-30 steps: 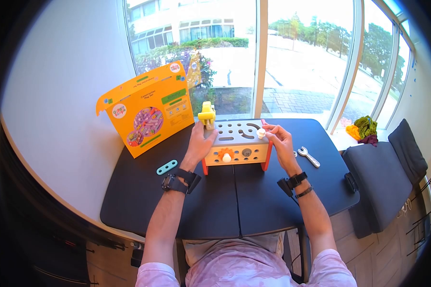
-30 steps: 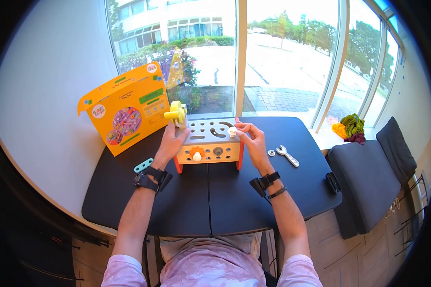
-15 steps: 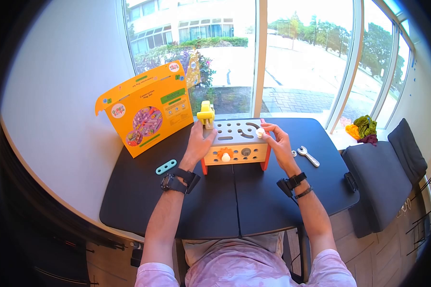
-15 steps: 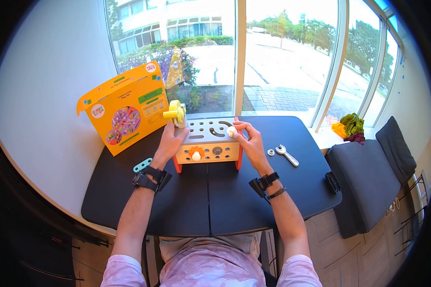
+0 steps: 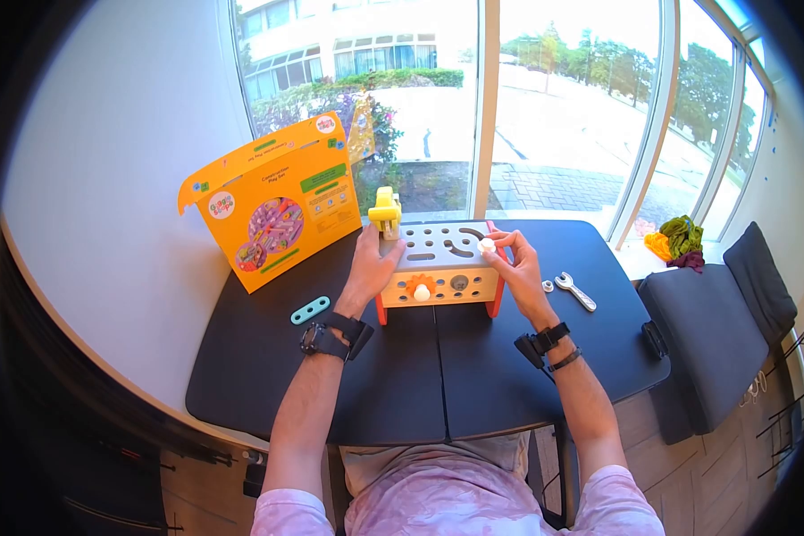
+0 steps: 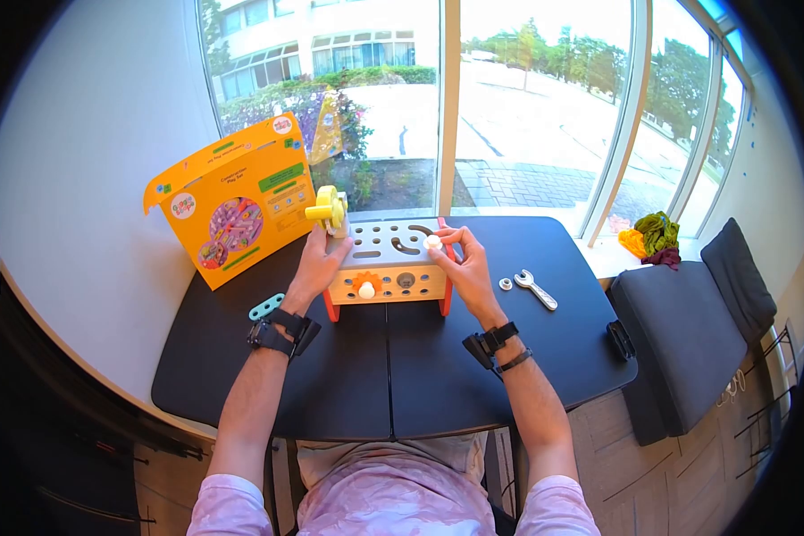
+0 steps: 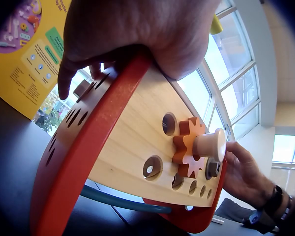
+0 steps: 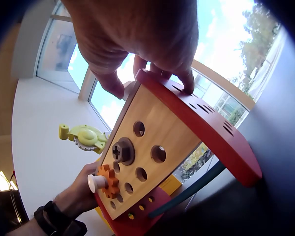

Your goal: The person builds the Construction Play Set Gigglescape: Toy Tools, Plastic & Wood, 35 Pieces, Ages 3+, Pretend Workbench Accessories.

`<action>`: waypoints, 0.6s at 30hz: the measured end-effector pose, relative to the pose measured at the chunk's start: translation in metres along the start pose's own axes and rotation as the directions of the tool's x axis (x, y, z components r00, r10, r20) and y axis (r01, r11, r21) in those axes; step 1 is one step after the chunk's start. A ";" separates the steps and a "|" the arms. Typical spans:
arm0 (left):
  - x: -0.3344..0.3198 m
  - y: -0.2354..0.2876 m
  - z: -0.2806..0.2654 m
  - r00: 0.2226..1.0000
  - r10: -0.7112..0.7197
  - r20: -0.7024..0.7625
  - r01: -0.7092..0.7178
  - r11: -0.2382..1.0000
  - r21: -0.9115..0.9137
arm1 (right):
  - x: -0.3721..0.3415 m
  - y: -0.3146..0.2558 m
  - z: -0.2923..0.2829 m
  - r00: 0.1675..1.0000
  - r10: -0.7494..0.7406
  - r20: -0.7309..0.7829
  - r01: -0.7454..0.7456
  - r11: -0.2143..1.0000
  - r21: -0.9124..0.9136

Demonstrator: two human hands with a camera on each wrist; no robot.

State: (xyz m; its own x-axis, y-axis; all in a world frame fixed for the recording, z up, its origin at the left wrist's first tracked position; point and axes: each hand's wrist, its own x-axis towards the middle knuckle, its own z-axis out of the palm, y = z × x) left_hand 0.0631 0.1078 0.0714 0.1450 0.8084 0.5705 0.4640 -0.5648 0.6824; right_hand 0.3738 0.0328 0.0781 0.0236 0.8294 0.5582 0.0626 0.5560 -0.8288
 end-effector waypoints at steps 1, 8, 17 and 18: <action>0.000 0.000 0.000 1.000 0.000 0.004 0.000 1.000 -0.006 | 0.000 0.000 0.000 1.000 -0.004 0.000 0.004 1.000 -0.003; 0.000 -0.003 0.002 1.000 -0.005 -0.004 0.006 1.000 0.023 | -0.001 -0.003 0.002 1.000 0.000 -0.006 0.000 1.000 0.003; -0.001 -0.001 0.001 1.000 -0.010 0.002 0.010 1.000 0.007 | 0.000 -0.001 0.002 1.000 -0.021 -0.011 0.021 1.000 -0.008; -0.001 0.000 0.000 1.000 -0.011 0.006 0.011 1.000 0.004 | -0.002 -0.006 0.003 1.000 0.007 -0.021 -0.006 1.000 0.003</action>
State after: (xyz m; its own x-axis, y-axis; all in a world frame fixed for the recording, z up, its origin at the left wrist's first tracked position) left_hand 0.0630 0.1073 0.0709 0.1452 0.8154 0.5604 0.4687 -0.5555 0.6868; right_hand 0.3706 0.0279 0.0816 0.0452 0.8317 0.5534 0.0592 0.5508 -0.8325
